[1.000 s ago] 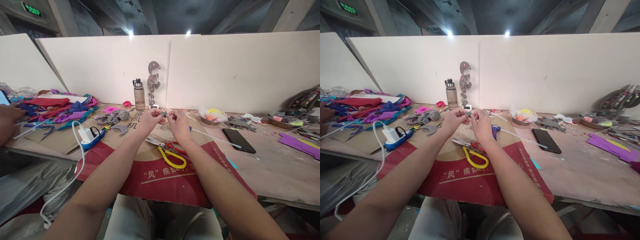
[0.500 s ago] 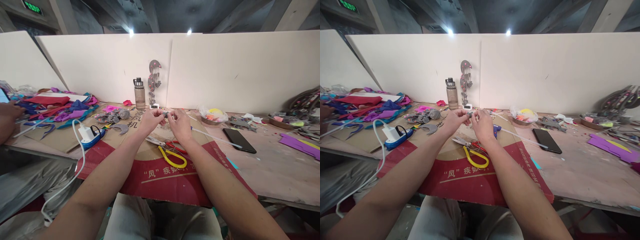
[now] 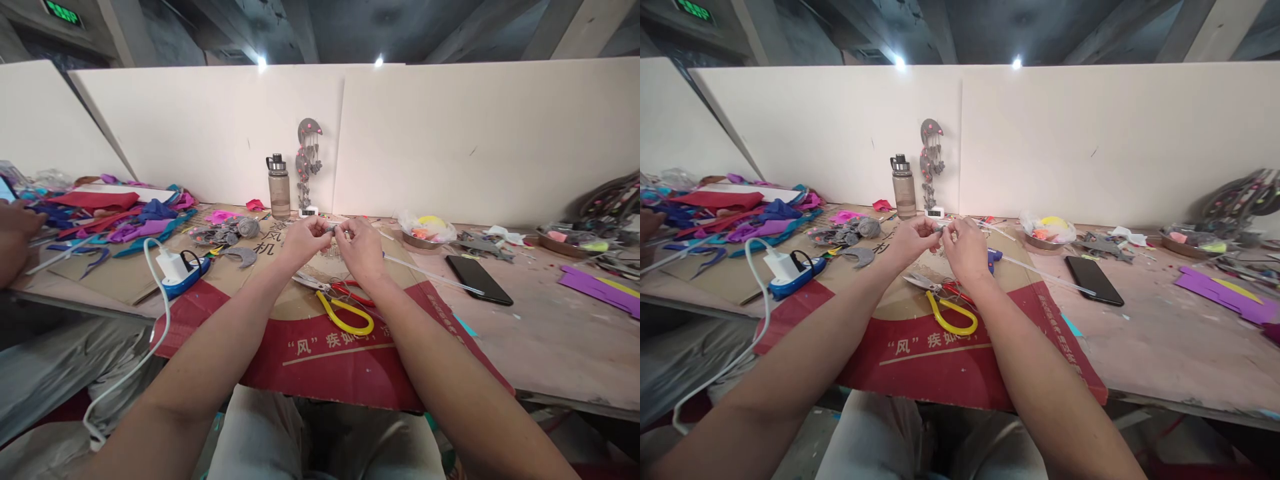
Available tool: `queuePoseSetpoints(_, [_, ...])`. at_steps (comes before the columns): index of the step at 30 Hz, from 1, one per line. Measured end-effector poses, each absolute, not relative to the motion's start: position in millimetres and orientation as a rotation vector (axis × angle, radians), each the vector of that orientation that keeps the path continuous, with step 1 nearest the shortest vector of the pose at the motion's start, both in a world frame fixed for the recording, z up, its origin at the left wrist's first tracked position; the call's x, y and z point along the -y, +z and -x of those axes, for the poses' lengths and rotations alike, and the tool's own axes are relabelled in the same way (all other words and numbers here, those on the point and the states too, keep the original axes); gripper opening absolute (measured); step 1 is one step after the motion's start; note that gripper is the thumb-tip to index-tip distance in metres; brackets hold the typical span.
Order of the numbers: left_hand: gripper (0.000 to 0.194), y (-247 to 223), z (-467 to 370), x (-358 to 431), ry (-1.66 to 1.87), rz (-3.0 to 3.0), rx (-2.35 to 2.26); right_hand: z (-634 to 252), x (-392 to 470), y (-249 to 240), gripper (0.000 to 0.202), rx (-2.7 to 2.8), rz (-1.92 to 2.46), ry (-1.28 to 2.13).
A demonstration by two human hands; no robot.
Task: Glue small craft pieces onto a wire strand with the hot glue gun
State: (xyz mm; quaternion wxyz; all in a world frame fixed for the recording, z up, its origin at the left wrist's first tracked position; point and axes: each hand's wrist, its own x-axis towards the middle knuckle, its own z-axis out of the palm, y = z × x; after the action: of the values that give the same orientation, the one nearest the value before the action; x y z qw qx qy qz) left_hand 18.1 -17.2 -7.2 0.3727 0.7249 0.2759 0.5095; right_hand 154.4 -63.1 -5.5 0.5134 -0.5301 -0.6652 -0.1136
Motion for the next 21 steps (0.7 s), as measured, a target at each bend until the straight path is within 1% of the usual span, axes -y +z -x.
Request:
queuePoseSetpoints(6, [0.014, -6.2, -16.9, 18.8, 1.313, -1.841, -0.773, -153.2, 64.1, -4.7, 0.021, 1.613, 1.279, -0.250])
queuePoseSetpoints(14, [0.021, -6.0, -17.8, 16.1, 1.291, -1.704, -0.697, -152.6, 62.0, -8.2, 0.023, 1.626, 1.283, -0.164])
queuePoseSetpoints(21, [0.018, -9.1, -19.6, 12.7, 1.310, -1.700, -0.689, -151.8, 62.0, -8.5, 0.023, 1.603, 1.308, -0.152])
